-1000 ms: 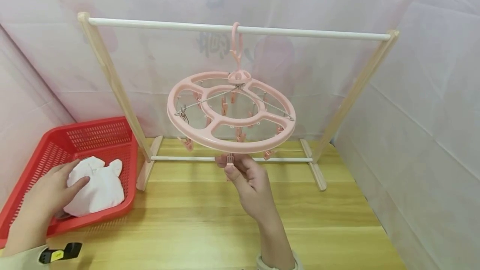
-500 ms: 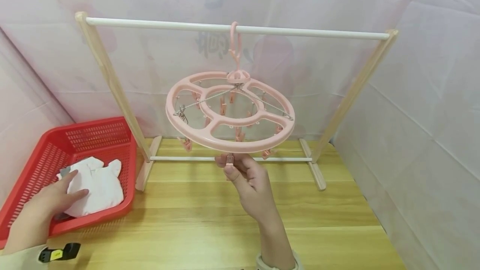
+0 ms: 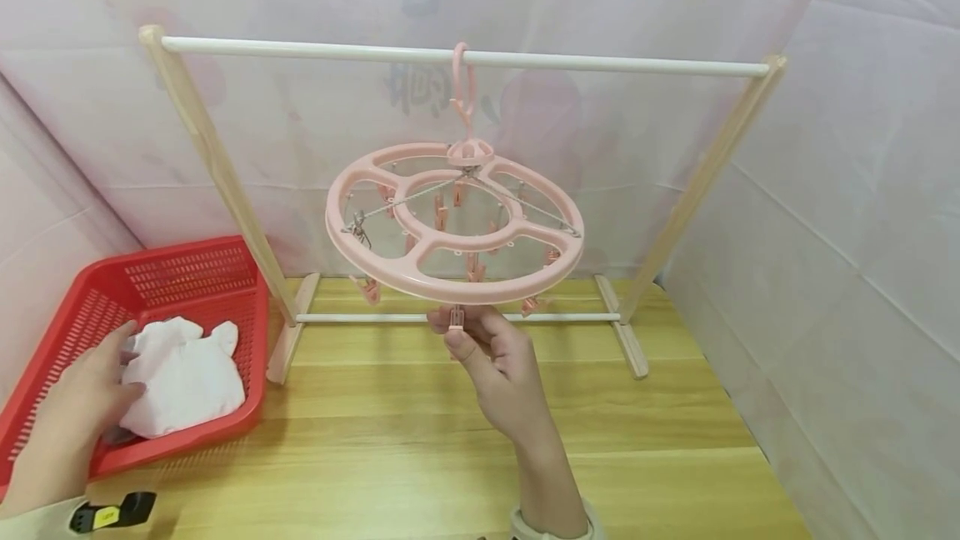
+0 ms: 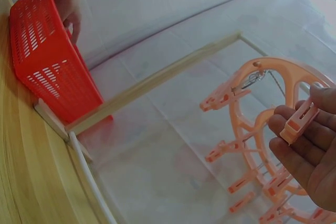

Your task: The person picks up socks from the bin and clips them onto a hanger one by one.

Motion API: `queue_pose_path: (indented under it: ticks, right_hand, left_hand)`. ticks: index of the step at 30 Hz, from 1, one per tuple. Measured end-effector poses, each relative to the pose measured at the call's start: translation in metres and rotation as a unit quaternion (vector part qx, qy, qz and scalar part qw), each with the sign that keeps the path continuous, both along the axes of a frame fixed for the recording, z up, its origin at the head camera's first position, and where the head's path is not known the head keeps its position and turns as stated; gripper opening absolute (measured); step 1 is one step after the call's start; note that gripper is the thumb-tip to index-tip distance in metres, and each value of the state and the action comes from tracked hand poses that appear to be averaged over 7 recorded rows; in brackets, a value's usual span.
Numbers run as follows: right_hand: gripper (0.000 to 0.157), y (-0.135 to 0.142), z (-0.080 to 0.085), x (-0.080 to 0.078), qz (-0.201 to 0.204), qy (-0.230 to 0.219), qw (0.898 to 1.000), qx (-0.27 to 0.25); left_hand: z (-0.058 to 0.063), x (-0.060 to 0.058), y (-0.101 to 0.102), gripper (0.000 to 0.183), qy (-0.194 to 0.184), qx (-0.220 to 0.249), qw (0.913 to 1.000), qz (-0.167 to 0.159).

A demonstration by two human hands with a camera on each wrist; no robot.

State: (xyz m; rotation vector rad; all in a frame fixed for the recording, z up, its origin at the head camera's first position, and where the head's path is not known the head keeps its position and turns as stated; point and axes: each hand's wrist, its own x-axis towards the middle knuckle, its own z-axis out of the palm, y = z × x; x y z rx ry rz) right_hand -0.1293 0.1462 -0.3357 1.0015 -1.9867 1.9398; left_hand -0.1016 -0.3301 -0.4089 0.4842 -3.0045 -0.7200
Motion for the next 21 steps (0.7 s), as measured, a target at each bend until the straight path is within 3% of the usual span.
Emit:
queue_pose_path:
  ticks: [7,14,21]
  right_hand:
    - [0.020,0.001,0.000,0.001,-0.005,0.004,1.000,0.002]
    - [0.020,0.000,0.000,0.000,-0.010,0.000,1.000,0.000]
    - [0.020,0.001,-0.002,0.000,-0.015,0.006,1.000,0.003]
  left_hand:
    - [0.001,-0.003,-0.002,0.095,-0.065,0.046,0.9963,-0.030]
    - [-0.001,-0.004,-0.002,0.059,0.006,0.017,0.9981,-0.058]
    - [-0.004,-0.011,-0.001,0.055,-0.044,0.003,0.9939,-0.101]
